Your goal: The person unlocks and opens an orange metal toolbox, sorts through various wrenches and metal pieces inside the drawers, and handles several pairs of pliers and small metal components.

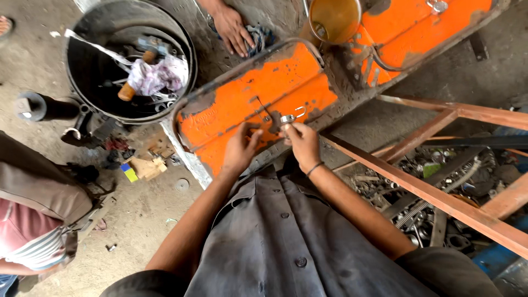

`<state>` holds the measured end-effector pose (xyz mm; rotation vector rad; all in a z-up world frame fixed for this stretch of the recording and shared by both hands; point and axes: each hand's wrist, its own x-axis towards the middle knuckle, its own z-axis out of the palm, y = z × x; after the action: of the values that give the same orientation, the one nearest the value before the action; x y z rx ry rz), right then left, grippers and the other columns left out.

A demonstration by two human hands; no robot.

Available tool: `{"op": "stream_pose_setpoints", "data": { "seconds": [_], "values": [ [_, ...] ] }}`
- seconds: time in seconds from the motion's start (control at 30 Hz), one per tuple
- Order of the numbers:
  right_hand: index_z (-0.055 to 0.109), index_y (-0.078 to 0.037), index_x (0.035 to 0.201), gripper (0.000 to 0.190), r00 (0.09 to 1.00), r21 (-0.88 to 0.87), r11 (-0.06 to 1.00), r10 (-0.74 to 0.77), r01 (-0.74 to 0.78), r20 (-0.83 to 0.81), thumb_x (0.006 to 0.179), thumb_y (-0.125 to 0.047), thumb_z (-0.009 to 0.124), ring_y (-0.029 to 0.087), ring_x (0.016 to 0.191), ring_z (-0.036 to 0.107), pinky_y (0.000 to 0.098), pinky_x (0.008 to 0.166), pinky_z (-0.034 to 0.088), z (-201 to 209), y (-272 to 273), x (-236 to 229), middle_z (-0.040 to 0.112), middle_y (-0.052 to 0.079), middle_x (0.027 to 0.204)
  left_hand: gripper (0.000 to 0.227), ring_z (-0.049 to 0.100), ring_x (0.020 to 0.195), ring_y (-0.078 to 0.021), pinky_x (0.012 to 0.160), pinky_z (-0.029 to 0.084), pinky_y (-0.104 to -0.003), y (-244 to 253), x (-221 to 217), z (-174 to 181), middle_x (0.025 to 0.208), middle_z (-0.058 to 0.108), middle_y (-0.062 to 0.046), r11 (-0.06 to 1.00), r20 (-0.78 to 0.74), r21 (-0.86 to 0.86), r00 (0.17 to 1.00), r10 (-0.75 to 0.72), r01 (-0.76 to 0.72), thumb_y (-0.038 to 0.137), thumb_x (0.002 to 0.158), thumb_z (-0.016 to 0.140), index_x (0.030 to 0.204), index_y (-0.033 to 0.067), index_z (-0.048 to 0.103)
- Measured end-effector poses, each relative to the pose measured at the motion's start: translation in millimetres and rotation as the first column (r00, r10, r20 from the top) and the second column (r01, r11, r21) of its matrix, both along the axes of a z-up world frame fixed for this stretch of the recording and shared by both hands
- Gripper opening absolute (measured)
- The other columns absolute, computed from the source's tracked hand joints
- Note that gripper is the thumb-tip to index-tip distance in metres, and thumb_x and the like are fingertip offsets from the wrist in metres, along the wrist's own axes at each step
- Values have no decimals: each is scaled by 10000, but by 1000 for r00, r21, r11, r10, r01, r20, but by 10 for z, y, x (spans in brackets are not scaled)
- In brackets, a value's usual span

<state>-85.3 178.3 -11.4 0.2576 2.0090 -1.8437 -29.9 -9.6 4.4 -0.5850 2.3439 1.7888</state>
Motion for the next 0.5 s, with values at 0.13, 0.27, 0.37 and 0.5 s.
{"op": "stream_pose_setpoints", "data": {
  "seconds": [0.13, 0.27, 0.37, 0.5],
  "values": [
    [759, 22, 999, 250, 994, 141, 989, 51, -37, -94, 1007, -184, 616, 97, 789, 723, 241, 683, 577, 208, 234, 47, 750, 56, 839, 328, 635, 587, -153, 527, 518, -306, -239, 312, -44, 749, 683, -65, 997, 119, 67, 992, 36, -44, 350, 1018, 621, 1079, 30, 658],
    [759, 16, 986, 249, 989, 207, 975, 103, -81, -102, 1000, -190, 620, 86, 773, 718, 237, 679, 581, 275, 303, 120, 753, 54, 825, 374, 611, 505, -127, 475, 490, -293, -367, 398, -80, 700, 643, -61, 977, 214, 153, 970, 111, -146, 368, 1036, 602, 992, -1, 640],
    [762, 4, 994, 250, 983, 244, 960, 163, -139, -81, 989, -205, 624, 80, 739, 713, 230, 659, 571, 308, 275, 193, 750, 42, 795, 373, 586, 463, -124, 440, 461, -292, -393, 347, -82, 636, 616, -66, 965, 244, 184, 960, 140, -188, 376, 1034, 583, 983, 11, 634],
    [764, -1, 978, 261, 948, 293, 914, 311, -279, -69, 980, -233, 645, 95, 667, 667, 240, 611, 530, 400, 195, 233, 734, 45, 738, 374, 585, 459, -143, 443, 473, -309, -365, 314, -145, 645, 621, -68, 957, 220, 186, 959, 180, -222, 370, 1028, 597, 1004, 2, 654]
  ]
}}
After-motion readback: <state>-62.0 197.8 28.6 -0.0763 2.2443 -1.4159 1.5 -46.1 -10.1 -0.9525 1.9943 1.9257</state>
